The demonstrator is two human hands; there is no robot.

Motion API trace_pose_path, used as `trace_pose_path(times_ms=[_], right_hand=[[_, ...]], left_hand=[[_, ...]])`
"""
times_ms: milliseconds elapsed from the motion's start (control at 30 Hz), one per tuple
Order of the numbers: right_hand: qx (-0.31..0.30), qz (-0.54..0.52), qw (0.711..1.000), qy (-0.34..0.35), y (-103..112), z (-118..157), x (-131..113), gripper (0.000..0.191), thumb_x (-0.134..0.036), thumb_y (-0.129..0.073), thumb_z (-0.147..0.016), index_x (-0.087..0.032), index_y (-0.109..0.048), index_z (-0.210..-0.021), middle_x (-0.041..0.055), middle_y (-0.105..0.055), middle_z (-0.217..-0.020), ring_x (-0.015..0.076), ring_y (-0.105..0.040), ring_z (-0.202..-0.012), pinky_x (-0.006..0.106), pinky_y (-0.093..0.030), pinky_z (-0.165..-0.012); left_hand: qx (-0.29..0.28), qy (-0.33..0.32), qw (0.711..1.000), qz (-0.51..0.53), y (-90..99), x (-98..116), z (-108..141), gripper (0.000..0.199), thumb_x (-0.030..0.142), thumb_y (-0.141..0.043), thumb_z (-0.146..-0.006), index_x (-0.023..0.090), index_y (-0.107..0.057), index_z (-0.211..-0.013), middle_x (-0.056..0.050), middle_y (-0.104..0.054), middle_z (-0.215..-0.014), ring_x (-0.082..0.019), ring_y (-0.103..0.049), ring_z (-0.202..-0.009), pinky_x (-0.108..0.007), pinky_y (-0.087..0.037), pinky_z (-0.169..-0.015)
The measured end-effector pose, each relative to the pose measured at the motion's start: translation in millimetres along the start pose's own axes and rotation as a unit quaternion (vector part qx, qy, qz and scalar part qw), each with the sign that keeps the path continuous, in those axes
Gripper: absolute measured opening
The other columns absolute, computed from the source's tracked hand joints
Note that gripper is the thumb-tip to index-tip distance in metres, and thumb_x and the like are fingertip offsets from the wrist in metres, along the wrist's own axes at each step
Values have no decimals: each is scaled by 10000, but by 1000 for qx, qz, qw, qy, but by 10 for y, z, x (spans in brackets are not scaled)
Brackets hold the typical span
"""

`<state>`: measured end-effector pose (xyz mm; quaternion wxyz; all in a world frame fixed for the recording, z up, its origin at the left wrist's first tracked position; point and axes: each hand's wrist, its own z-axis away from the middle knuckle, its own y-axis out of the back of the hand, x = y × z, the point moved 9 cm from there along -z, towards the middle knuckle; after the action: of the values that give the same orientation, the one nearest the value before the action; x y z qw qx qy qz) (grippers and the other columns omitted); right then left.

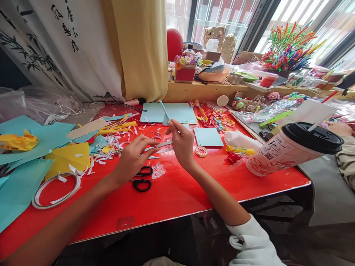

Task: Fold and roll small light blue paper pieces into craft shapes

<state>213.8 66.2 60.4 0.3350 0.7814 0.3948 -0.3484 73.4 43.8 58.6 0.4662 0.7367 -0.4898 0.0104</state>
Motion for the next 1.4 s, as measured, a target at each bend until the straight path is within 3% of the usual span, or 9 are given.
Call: trace_pose_path(times_ms=[267, 500, 667, 767, 900, 1133, 1267, 1333, 1400], right_hand=[[48, 51, 991, 110, 55, 28, -138, 260, -359, -433, -876, -202, -640, -887, -30, -555, -589, 75, -465, -515, 220, -411, -556], [46, 163, 951, 257, 13, 136, -363, 236, -232, -388, -903, -192, -612, -966, 1, -587, -654, 85, -510, -573, 215, -428, -593], [7, 239, 929, 282, -118, 203, -376, 271, -242, -352, -918, -192, -595, -1026, 18, -576, -669, 83, -493, -561, 204, -407, -550], [-6, 251, 930, 269, -141, 162, -351, 281, -252, -341, -923, -185, -597, -1018, 18, -567, -662, 83, -479, -557, 204, -393, -541], [-9, 242, 937, 252, -114, 82, -326, 268, -242, -361, -914, -158, -607, -976, 21, -551, -652, 90, -454, -547, 213, -381, -535], [-5, 272, 926, 261, -140, 94, -312, 299, -276, -323, -928, -173, -588, -1021, 19, -537, -656, 87, -441, -543, 209, -368, -531], [3, 285, 917, 280, -155, 111, -305, 288, -241, -316, -930, -175, -576, -1035, 13, -533, -657, 81, -438, -540, 200, -364, -529], [6, 283, 917, 282, -137, 92, -302, 286, -230, -315, -929, -177, -574, -1036, 15, -534, -666, 80, -444, -544, 200, -361, -525], [19, 277, 919, 279, -83, 57, -309, 284, -242, -320, -930, -177, -578, -1029, 15, -527, -657, 82, -448, -545, 202, -360, -521]], left_hand=[[101, -42, 994, -21, 131, 175, 102, 171, 267, -469, -865, 180, -601, -929, -26, -604, -849, -105, -561, -733, -209, -429, -632], [19, 149, 973, 173, -5, -126, 52, 188, 379, -521, -816, 204, -585, -843, 19, -565, -734, -81, -403, -535, -212, -358, -514], [37, 186, 964, 187, -40, -236, 72, 182, 370, -515, -819, 194, -549, -787, 24, -533, -719, -77, -385, -523, -212, -349, -510], [89, 121, 982, 114, 73, -99, 56, 135, 299, -529, -821, 186, -557, -754, 14, -557, -767, -78, -439, -568, -213, -379, -553], [152, -73, 984, -59, 200, 307, 101, 79, 160, -503, -830, 185, -576, -812, -3, -600, -789, -102, -540, -693, -221, -393, -592], [157, -401, 835, -342, 55, 825, 419, 112, 117, -523, -794, 180, -614, -778, -10, -635, -814, -103, -513, -600, -265, -307, -457], [136, -434, 811, -368, -18, 867, 465, 97, 151, -535, -797, 183, -613, -748, -12, -628, -839, -96, -488, -579, -258, -306, -456], [122, -387, 852, -329, -11, 814, 378, 77, 150, -528, -803, 177, -594, -775, -20, -620, -820, -107, -514, -626, -250, -325, -482], [121, -253, 930, -239, 72, 615, 189, 83, 180, -505, -826, 168, -563, -769, -28, -603, -768, -120, -535, -672, -239, -353, -518]])
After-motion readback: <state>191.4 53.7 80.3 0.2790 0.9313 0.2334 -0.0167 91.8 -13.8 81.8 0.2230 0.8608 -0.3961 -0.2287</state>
